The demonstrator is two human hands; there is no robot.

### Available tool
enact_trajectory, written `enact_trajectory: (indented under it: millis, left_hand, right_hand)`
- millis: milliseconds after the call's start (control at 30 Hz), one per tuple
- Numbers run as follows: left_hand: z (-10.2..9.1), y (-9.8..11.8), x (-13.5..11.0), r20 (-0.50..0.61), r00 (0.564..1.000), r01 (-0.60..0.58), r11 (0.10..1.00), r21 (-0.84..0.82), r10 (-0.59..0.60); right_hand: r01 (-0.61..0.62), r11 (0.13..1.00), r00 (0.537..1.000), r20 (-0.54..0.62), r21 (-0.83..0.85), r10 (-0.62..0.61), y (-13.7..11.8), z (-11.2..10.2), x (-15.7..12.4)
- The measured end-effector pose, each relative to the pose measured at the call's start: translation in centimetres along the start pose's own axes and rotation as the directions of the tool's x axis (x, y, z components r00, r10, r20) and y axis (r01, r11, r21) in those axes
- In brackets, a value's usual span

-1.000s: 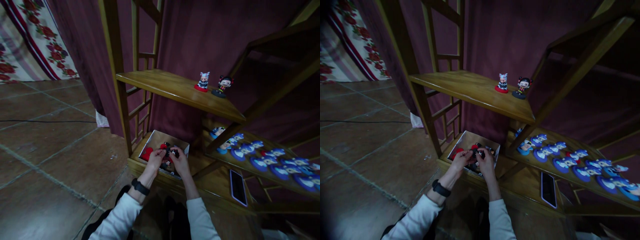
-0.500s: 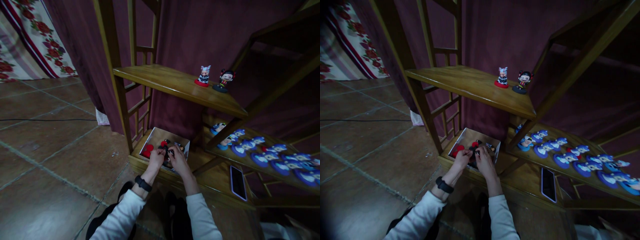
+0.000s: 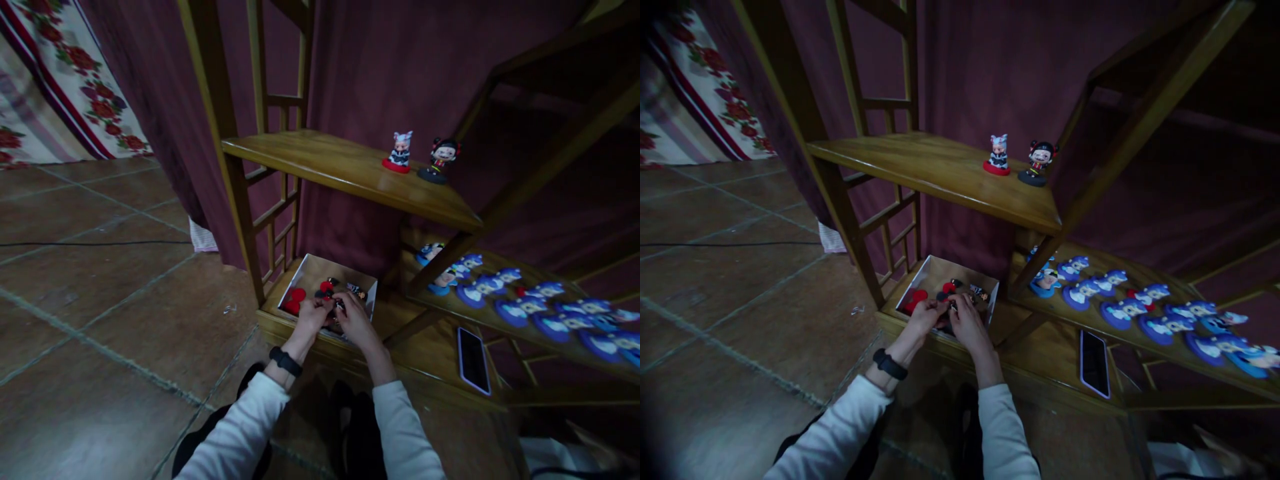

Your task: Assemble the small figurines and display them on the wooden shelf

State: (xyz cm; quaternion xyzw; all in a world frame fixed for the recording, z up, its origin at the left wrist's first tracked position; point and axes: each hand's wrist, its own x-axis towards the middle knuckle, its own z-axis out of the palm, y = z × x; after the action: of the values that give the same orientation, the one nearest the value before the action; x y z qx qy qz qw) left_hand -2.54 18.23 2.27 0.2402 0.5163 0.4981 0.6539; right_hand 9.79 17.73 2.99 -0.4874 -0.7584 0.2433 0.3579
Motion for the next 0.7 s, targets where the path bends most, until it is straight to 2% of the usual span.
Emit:
enact_trajectory:
  millis: [133, 267, 333, 400, 500, 700]
  left_hand:
    - [-0.1, 0.7, -0.1, 0.016, 1.0, 0.024, 0.998, 0.056, -0.025]
    - [-0.1, 0.8, 0.3, 0.063, 0.985, 0.17, 0.977, -0.129, -0.163]
    - [-0.1, 0.8, 0.5, 0.091, 0.973, 0.226, 0.953, -0.204, -0.211]
    - [0.0, 0.8, 0.6, 0.106, 0.969, 0.242, 0.942, -0.233, -0.223]
    - [0.1, 0.9, 0.6, 0.102, 0.976, 0.211, 0.952, -0.223, -0.193]
    - [0.4, 1.0, 0.1, 0.084, 0.989, 0.138, 0.973, -0.183, -0.125]
  right_hand:
    - [-0.092, 0.951, 0.995, -0.005, 0.295, 0.097, 1.0, 0.2, 0.3]
    - [-0.191, 0.843, 0.953, -0.111, 0.502, 0.282, 1.6, 0.3, 0.6]
    - [-0.23, 0.821, 0.916, -0.168, 0.522, 0.363, 1.8, 0.4, 0.7]
    - [-0.272, 0.815, 0.9, -0.164, 0.512, 0.403, 2.0, 0.5, 0.8]
    - [-0.287, 0.81, 0.912, -0.112, 0.511, 0.394, 2.2, 0.9, 0.9]
    - [-0.258, 0.798, 0.912, -0.135, 0.545, 0.387, 2.5, 2.1, 1.3]
